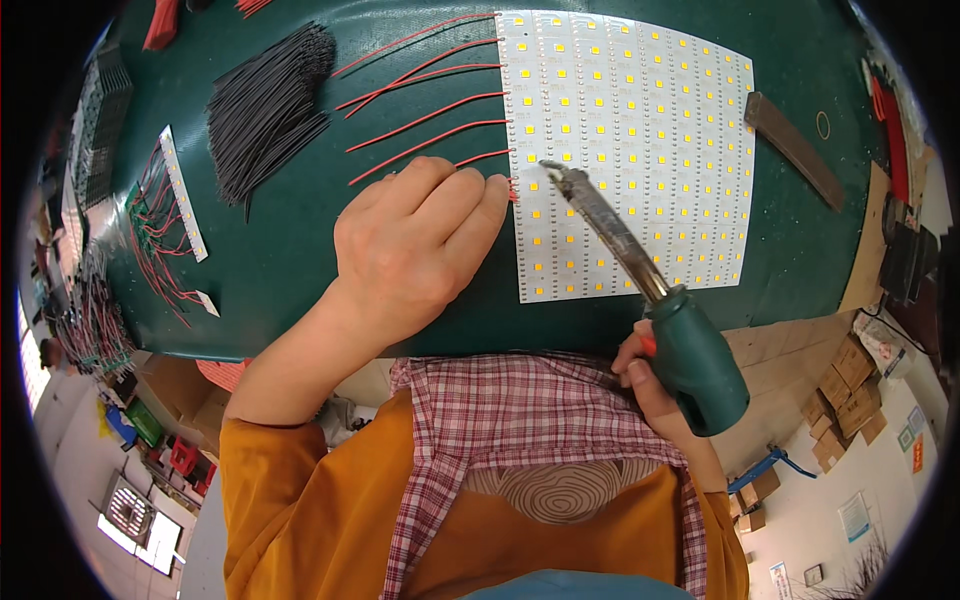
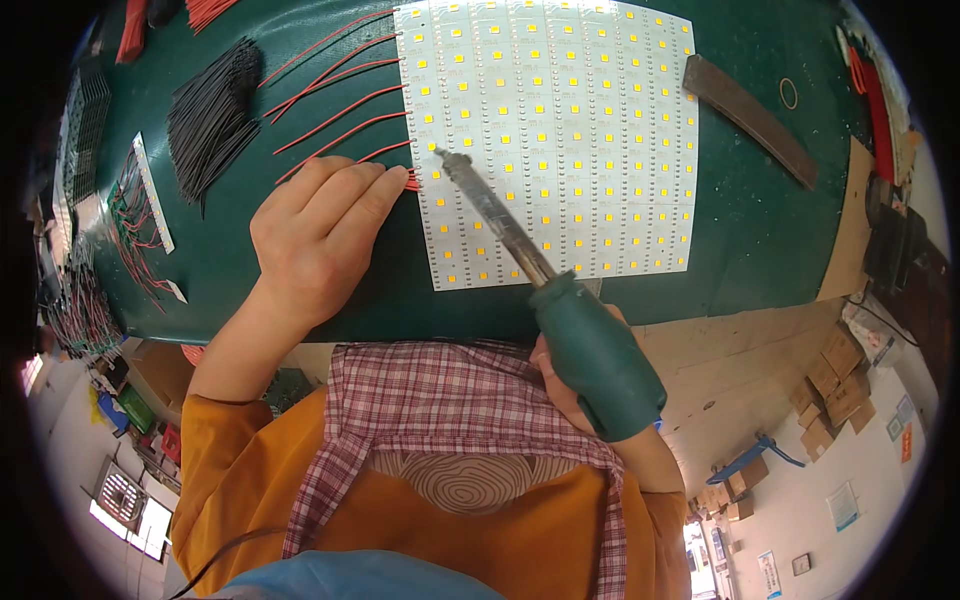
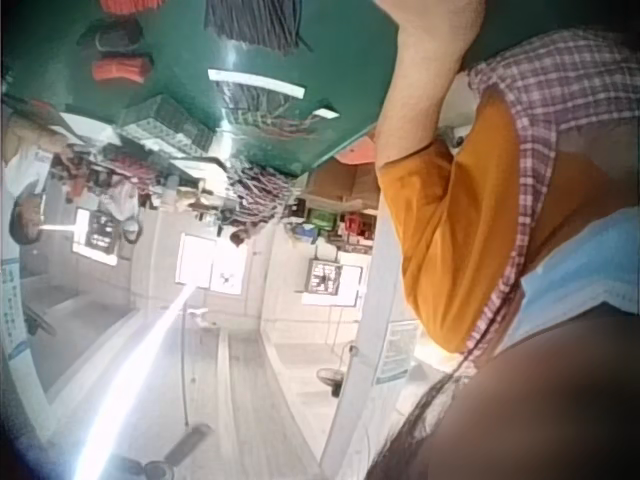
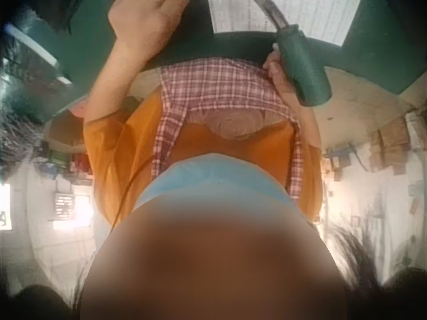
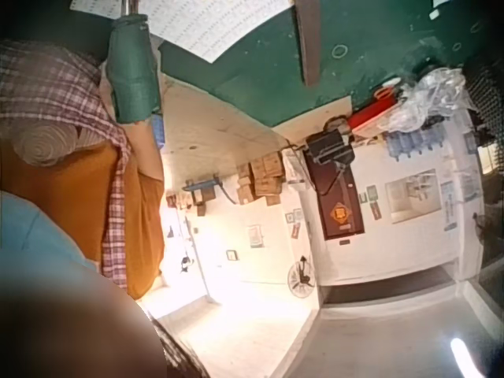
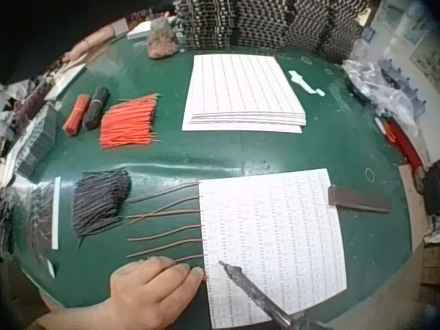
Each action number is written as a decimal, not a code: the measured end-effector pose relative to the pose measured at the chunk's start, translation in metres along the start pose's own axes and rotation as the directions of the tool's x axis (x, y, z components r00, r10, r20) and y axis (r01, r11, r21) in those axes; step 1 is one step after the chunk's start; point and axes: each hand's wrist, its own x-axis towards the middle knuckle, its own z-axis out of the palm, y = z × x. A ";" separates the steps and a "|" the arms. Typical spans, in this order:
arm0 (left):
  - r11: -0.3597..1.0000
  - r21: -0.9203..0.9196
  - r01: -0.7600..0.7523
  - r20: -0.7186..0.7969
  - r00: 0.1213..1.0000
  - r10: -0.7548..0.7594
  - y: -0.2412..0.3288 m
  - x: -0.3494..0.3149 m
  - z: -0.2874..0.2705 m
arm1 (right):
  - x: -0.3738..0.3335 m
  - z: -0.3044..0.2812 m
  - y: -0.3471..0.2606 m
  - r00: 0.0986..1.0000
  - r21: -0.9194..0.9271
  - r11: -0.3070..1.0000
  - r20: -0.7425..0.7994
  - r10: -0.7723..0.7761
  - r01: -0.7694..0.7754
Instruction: Soldering red and black wires onto LED circuit boards using a soldering iron.
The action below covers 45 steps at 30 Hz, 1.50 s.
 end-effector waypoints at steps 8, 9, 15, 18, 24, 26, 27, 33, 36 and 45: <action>1.000 -0.009 0.018 0.005 1.000 -0.018 0.000 0.001 0.000 | -0.002 0.002 0.000 0.990 0.152 0.980 -0.026 0.136 -0.131; 0.999 -0.036 0.024 0.004 1.000 -0.023 0.000 0.001 0.000 | -0.003 -0.001 0.003 0.990 0.152 0.980 -0.025 0.136 -0.130; 0.995 -0.097 -0.024 -0.070 0.997 0.018 0.006 -0.011 -0.006 | -0.023 -0.009 0.021 0.997 0.057 0.998 0.083 -0.006 0.001; 0.997 -0.071 0.004 -0.045 0.999 -0.007 0.010 -0.010 -0.002 | -0.025 -0.008 0.023 0.996 0.172 0.982 0.057 0.070 -0.079; 0.999 -0.027 0.018 -0.025 1.000 -0.019 0.012 -0.010 0.002 | -0.019 -0.004 0.020 0.996 0.098 0.992 0.056 0.076 -0.081; 1.000 -0.016 0.009 -0.033 0.999 -0.010 0.012 -0.011 0.002 | -0.020 -0.007 0.026 0.991 -0.075 0.997 0.130 -0.019 0.029; 1.000 -0.015 0.009 -0.027 1.000 -0.010 0.013 -0.011 0.002 | -0.018 -0.007 0.024 0.991 -0.076 0.997 0.130 -0.018 0.028; 1.000 0.004 0.003 -0.029 1.000 -0.002 0.014 -0.011 0.003 | -0.017 -0.007 0.033 0.984 -0.050 0.994 0.156 -0.086 0.095; 1.000 0.007 -0.001 -0.032 0.999 0.001 0.017 -0.006 0.004 | -0.016 -0.012 0.031 0.976 -0.193 0.971 0.188 -0.108 0.144; 1.000 0.027 -0.009 -0.041 0.999 0.010 0.016 -0.008 0.006 | -0.013 -0.002 0.011 0.984 0.272 0.949 -0.038 0.177 -0.160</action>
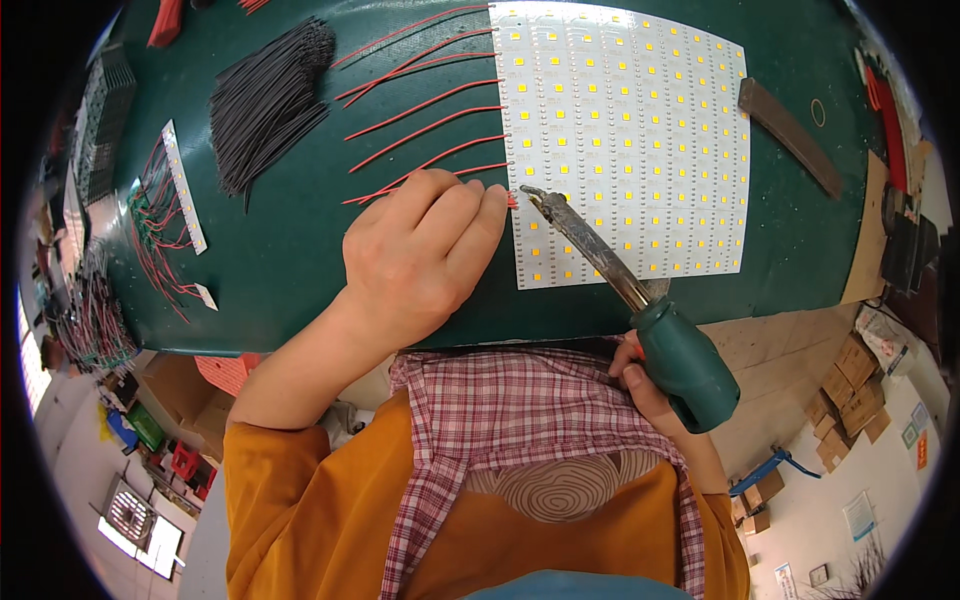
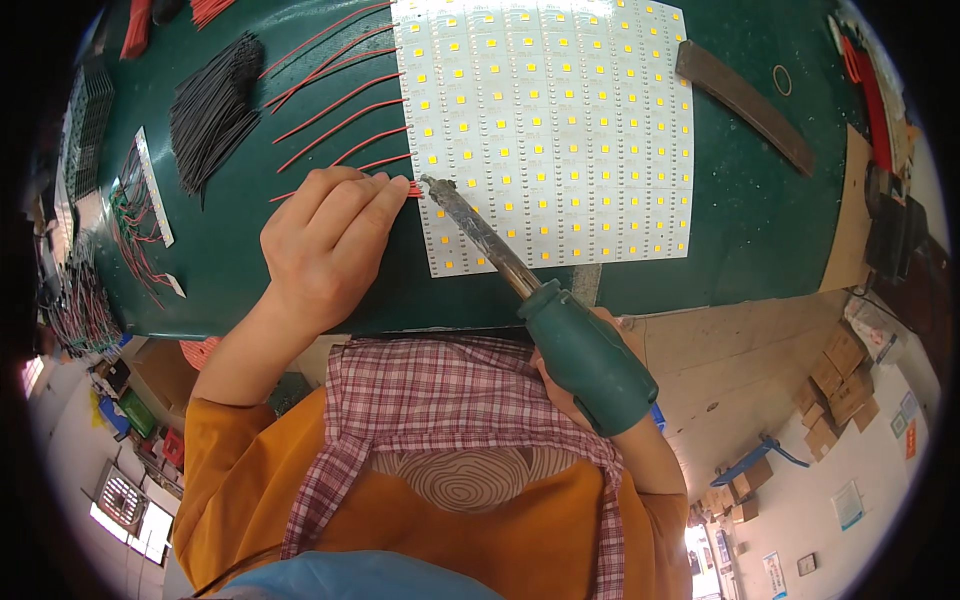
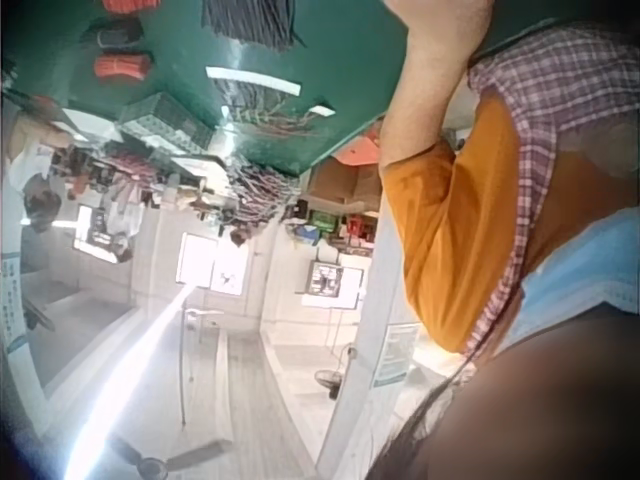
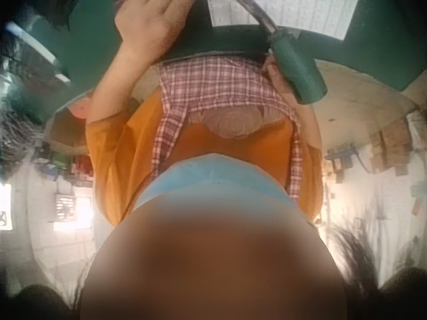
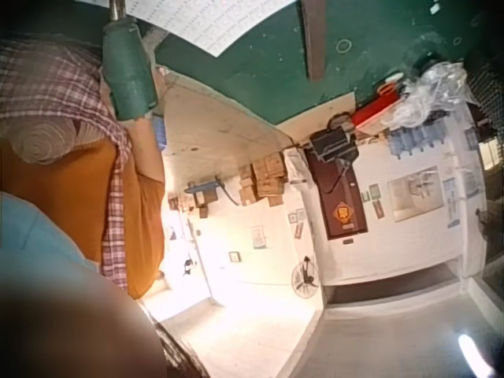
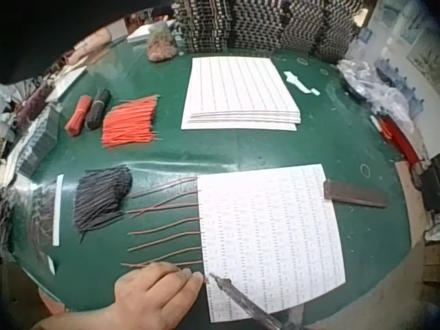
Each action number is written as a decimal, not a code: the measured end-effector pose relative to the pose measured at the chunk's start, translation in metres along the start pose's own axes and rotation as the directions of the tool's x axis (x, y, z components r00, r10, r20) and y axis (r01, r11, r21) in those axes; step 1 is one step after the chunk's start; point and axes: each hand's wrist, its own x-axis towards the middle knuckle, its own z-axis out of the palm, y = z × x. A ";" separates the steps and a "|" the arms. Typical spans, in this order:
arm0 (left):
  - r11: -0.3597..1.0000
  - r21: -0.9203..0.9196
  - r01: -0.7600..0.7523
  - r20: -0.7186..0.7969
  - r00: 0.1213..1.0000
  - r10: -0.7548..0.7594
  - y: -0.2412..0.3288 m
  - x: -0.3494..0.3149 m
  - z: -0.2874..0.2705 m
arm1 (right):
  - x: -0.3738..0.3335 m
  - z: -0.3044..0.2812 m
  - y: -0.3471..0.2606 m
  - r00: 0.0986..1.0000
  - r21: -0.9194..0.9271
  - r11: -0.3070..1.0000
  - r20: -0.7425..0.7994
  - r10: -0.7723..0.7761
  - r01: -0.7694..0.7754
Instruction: Soldering red and black wires onto LED circuit boards using a soldering iron.
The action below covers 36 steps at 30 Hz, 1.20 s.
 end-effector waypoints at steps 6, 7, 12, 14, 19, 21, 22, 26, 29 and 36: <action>0.995 -0.091 0.045 -0.037 0.998 -0.049 -0.006 0.000 -0.003 | 0.005 -0.004 0.001 0.982 -0.282 0.942 0.100 -0.160 0.182; 0.988 -0.148 0.046 -0.094 0.994 -0.060 -0.008 -0.001 -0.004 | 0.004 -0.006 0.002 0.971 -0.300 0.925 0.122 -0.206 0.234; 0.978 -0.203 0.049 -0.046 0.997 -0.059 0.004 -0.011 -0.009 | -0.014 -0.012 0.023 0.857 0.475 0.738 0.072 0.510 -0.479; 0.987 -0.150 0.064 -0.035 0.997 -0.070 0.006 -0.014 -0.004 | -0.007 -0.012 0.015 0.960 -0.112 0.969 0.204 -0.192 0.218; 0.987 -0.136 0.089 0.005 0.996 -0.089 0.010 -0.012 -0.006 | -0.012 -0.007 0.014 0.983 -0.074 0.995 0.178 -0.050 0.064; 0.990 -0.121 0.074 0.003 0.997 -0.074 0.009 -0.013 -0.006 | -0.013 -0.005 0.014 0.990 0.040 0.999 0.140 -0.008 0.002; 0.990 -0.119 0.071 0.001 0.997 -0.071 0.009 -0.013 -0.006 | -0.012 -0.006 0.012 0.988 -0.046 0.998 0.156 -0.023 0.030; 0.992 -0.112 0.065 0.009 0.998 -0.064 0.009 -0.013 -0.007 | -0.010 -0.008 0.017 0.970 -0.203 0.962 0.195 -0.144 0.183; 0.994 -0.096 0.060 0.011 0.998 -0.059 0.010 -0.012 -0.007 | -0.010 -0.010 0.021 0.962 -0.244 0.947 0.225 -0.153 0.207; 0.998 -0.054 0.044 0.019 0.999 -0.043 0.013 -0.010 -0.007 | -0.008 -0.004 0.012 0.991 -0.098 0.992 0.113 -0.072 0.083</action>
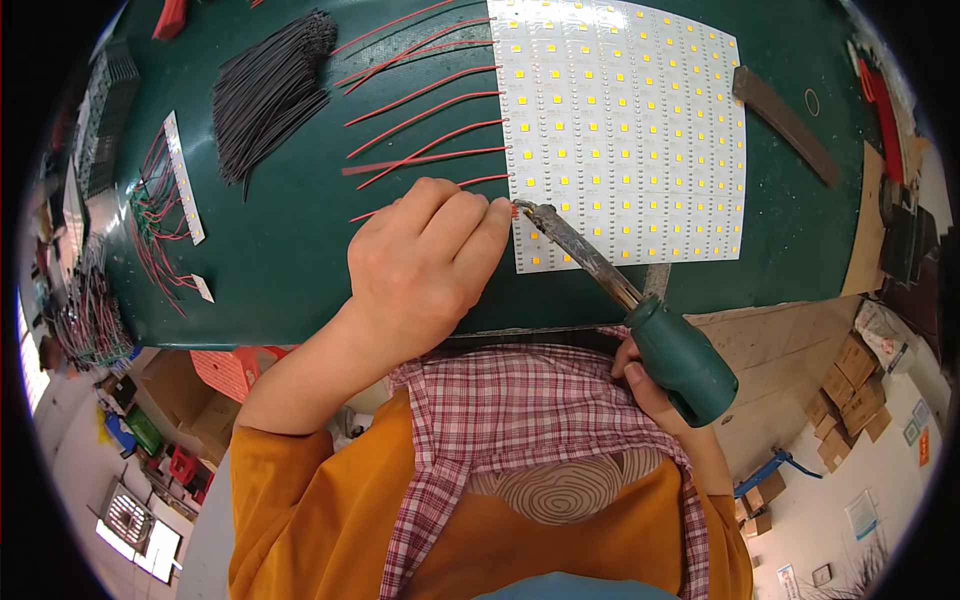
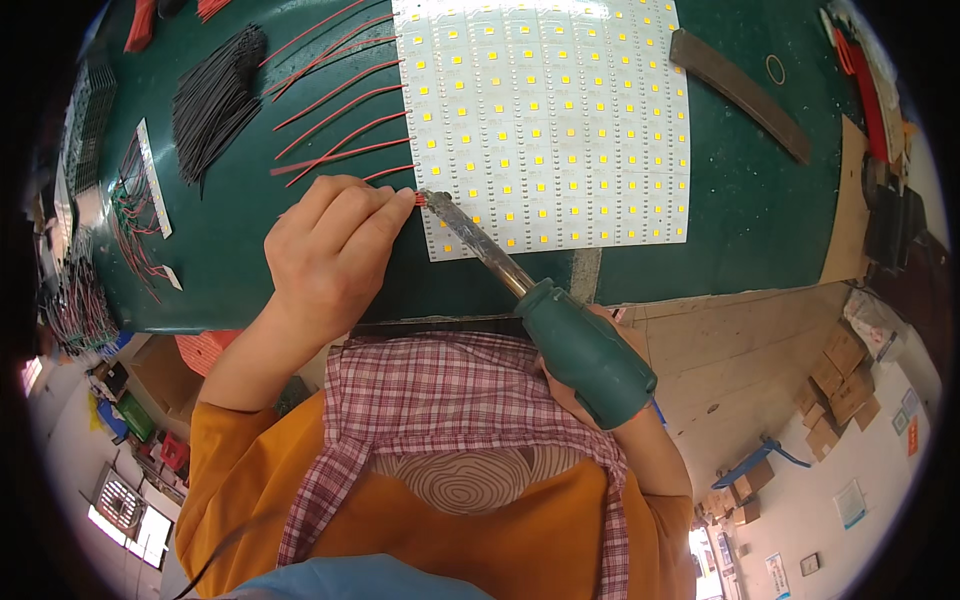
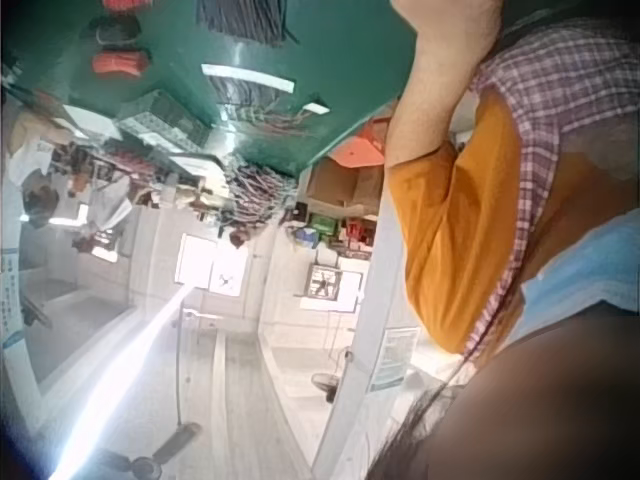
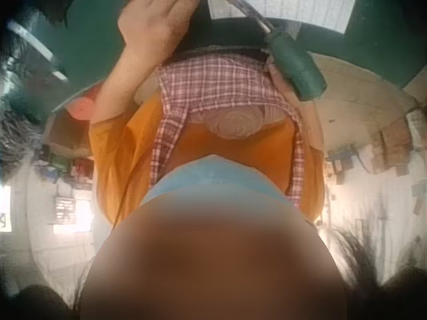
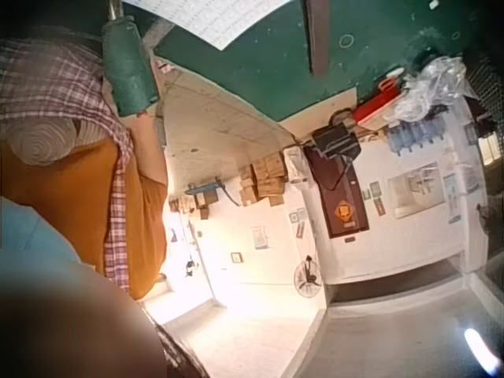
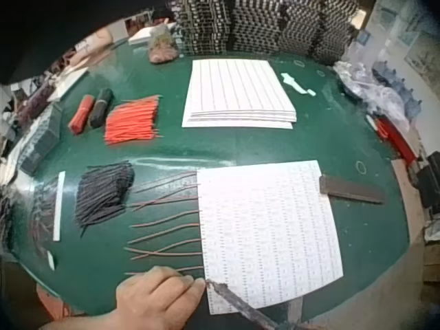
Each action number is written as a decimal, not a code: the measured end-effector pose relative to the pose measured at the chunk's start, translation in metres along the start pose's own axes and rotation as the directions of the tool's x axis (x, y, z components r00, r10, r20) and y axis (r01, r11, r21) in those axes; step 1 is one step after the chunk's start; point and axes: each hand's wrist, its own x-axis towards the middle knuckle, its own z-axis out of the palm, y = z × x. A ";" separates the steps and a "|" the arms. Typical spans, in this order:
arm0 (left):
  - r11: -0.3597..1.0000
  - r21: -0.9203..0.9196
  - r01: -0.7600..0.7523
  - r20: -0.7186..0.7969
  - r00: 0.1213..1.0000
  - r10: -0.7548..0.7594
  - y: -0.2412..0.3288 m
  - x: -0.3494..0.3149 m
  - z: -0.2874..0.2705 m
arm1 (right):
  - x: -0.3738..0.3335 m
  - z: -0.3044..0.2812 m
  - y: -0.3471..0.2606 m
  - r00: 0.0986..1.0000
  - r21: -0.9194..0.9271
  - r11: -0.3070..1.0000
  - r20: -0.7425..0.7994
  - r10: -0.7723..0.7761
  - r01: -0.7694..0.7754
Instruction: Soldering red and black wires onto LED circuit boards using a soldering iron.
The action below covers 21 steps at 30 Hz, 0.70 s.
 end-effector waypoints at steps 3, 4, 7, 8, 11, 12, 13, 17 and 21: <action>1.000 0.025 0.003 0.014 1.000 -0.004 0.001 0.001 -0.001 | 0.003 -0.006 0.002 0.980 -0.329 0.926 0.131 -0.149 0.184; 1.000 0.026 0.005 0.021 1.000 -0.005 0.001 0.001 -0.001 | 0.003 -0.006 0.003 0.978 -0.348 0.915 0.119 -0.172 0.204; 0.999 0.032 0.005 0.029 1.000 -0.006 0.001 0.001 -0.002 | 0.000 -0.002 -0.009 0.999 -0.129 0.991 0.025 -0.041 0.044; 0.999 0.037 0.006 0.029 1.000 -0.007 0.001 0.001 -0.002 | -0.001 0.000 -0.013 0.991 0.127 0.983 -0.014 0.133 -0.130; 0.999 0.046 0.007 0.019 1.000 -0.008 0.001 0.001 -0.001 | 0.000 0.004 -0.010 0.999 0.050 0.998 -0.033 0.025 -0.024; 0.999 0.045 0.006 0.018 1.000 -0.006 0.002 0.001 -0.001 | 0.001 0.002 -0.006 0.999 0.051 0.998 -0.035 0.025 -0.023; 0.999 0.048 0.007 0.015 1.000 -0.008 0.002 0.001 -0.001 | 0.001 -0.001 0.001 0.993 -0.027 0.993 0.011 -0.119 0.119; 0.998 0.018 0.052 0.042 0.998 -0.052 0.005 0.001 -0.002 | 0.000 -0.003 0.008 0.964 -0.136 0.955 0.074 -0.256 0.264; 0.981 -0.175 0.089 -0.076 0.992 -0.104 -0.005 -0.002 -0.005 | -0.004 -0.005 0.011 0.967 -0.040 0.968 0.068 -0.245 0.248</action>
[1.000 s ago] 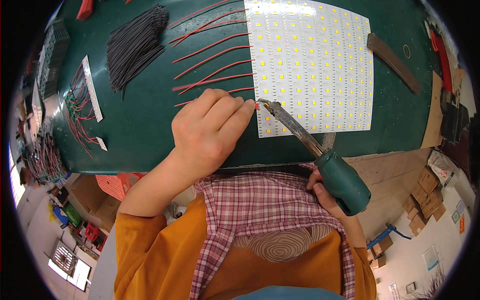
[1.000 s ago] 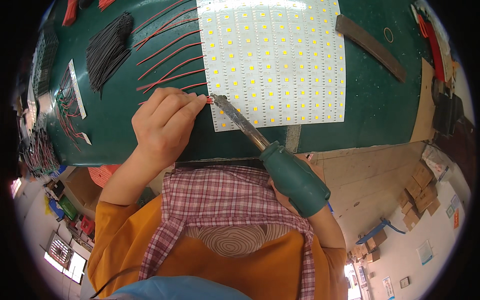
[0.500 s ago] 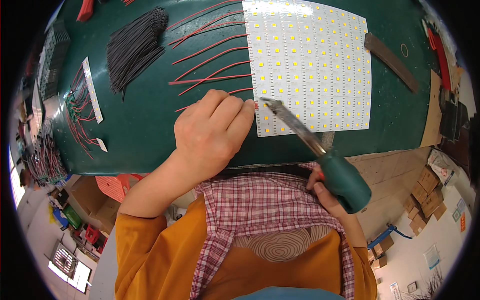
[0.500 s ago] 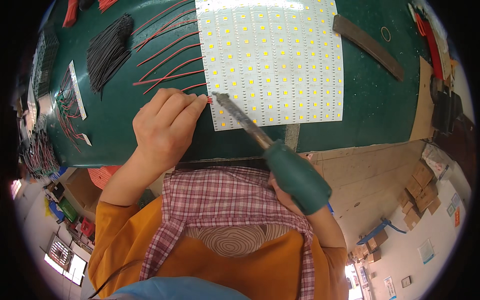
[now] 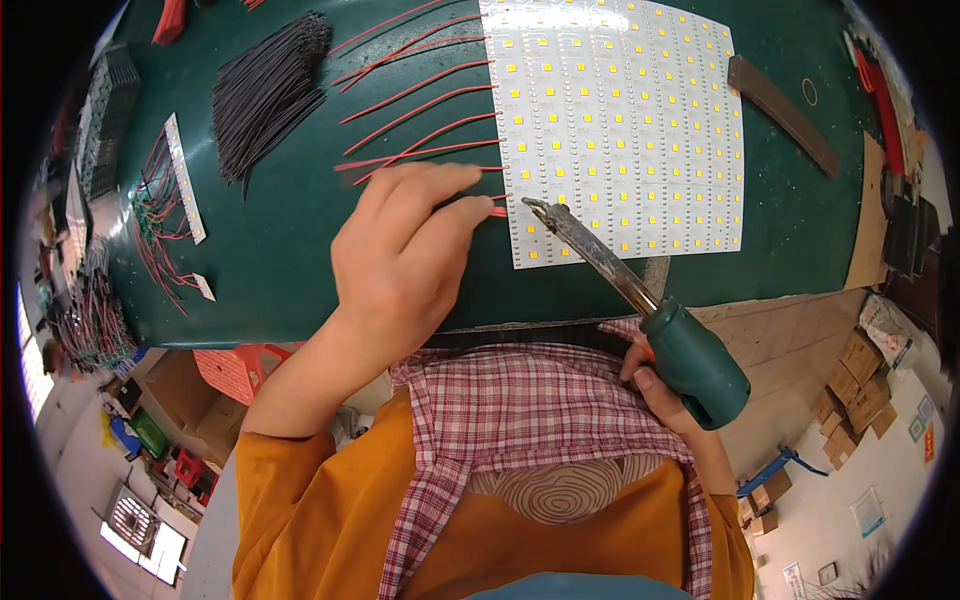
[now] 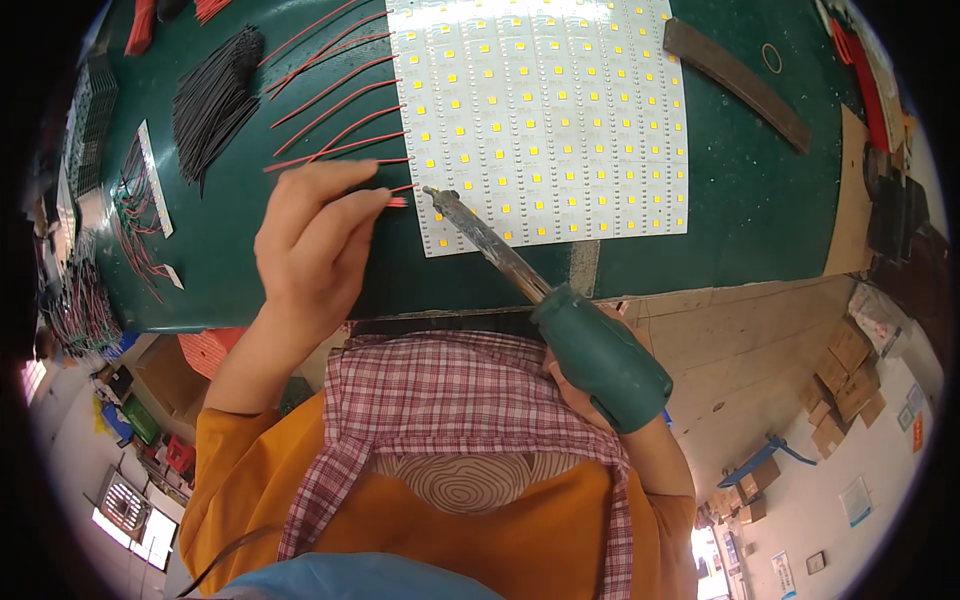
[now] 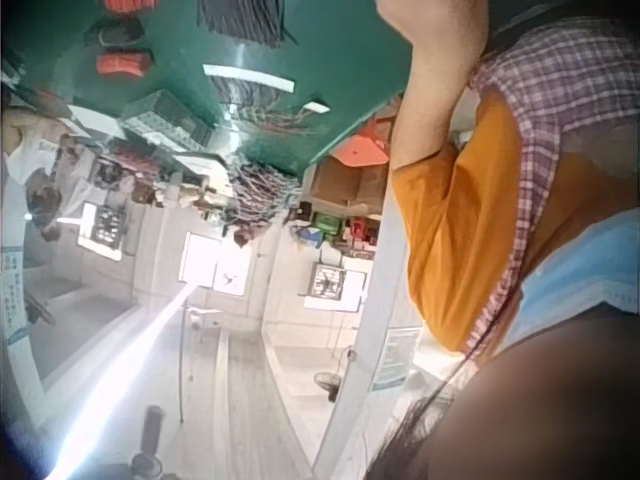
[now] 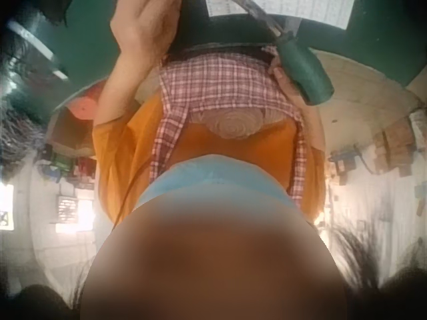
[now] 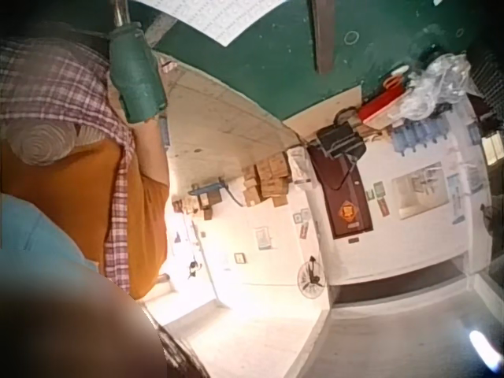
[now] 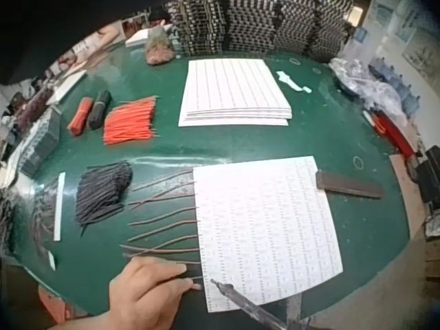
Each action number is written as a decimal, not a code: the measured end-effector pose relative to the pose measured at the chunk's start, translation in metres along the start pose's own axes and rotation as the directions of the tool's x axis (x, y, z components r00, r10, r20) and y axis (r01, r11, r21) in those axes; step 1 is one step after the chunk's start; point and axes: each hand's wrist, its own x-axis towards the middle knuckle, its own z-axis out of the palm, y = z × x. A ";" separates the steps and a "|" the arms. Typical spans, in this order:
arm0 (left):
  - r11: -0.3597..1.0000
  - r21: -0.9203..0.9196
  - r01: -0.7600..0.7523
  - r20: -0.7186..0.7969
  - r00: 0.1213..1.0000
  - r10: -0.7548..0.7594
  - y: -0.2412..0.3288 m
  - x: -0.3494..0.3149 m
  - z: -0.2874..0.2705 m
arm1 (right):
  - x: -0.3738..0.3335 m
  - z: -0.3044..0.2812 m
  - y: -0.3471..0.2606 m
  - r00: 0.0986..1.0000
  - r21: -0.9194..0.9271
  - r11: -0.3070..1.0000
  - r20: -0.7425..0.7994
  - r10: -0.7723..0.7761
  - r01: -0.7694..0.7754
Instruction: Soldering red and black wires onto LED circuit boards using a soldering iron.
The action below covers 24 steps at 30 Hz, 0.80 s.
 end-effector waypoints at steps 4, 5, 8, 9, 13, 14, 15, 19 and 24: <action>1.000 -0.015 0.012 0.066 0.998 -0.011 0.010 -0.010 -0.002 | -0.012 -0.004 0.000 0.997 -0.167 0.984 0.034 0.068 -0.062; 1.000 -0.013 0.014 0.066 0.998 -0.013 0.011 -0.011 0.000 | -0.013 -0.004 0.001 0.995 -0.299 0.952 0.053 0.085 -0.065; 0.997 0.064 -0.033 0.071 0.997 0.028 0.012 -0.012 0.004 | -0.006 0.002 -0.005 0.997 -0.256 0.964 -0.040 0.064 -0.072; 0.998 0.056 -0.016 0.084 0.996 0.011 0.014 -0.010 0.003 | -0.007 0.002 -0.004 0.997 -0.257 0.964 -0.040 0.064 -0.072; 0.997 0.075 -0.025 0.097 0.995 0.018 0.015 -0.011 0.003 | -0.008 0.001 -0.002 0.997 -0.222 0.972 -0.016 0.078 -0.080; 0.997 0.077 -0.028 0.094 0.995 0.021 0.015 -0.011 0.003 | -0.008 0.000 -0.002 0.999 -0.231 0.972 -0.008 0.042 -0.042; 0.996 0.086 -0.034 0.095 0.995 0.026 0.016 -0.011 0.003 | -0.008 0.000 -0.002 0.999 -0.233 0.972 -0.010 0.036 -0.038; 0.994 0.101 -0.039 0.106 0.994 0.028 0.015 -0.012 0.004 | -0.006 0.004 -0.006 0.997 -0.215 0.973 -0.016 0.078 -0.080; 0.987 0.142 -0.072 0.091 0.994 0.059 0.013 -0.013 0.007 | -0.007 0.002 -0.002 0.998 -0.260 0.965 0.041 0.037 -0.025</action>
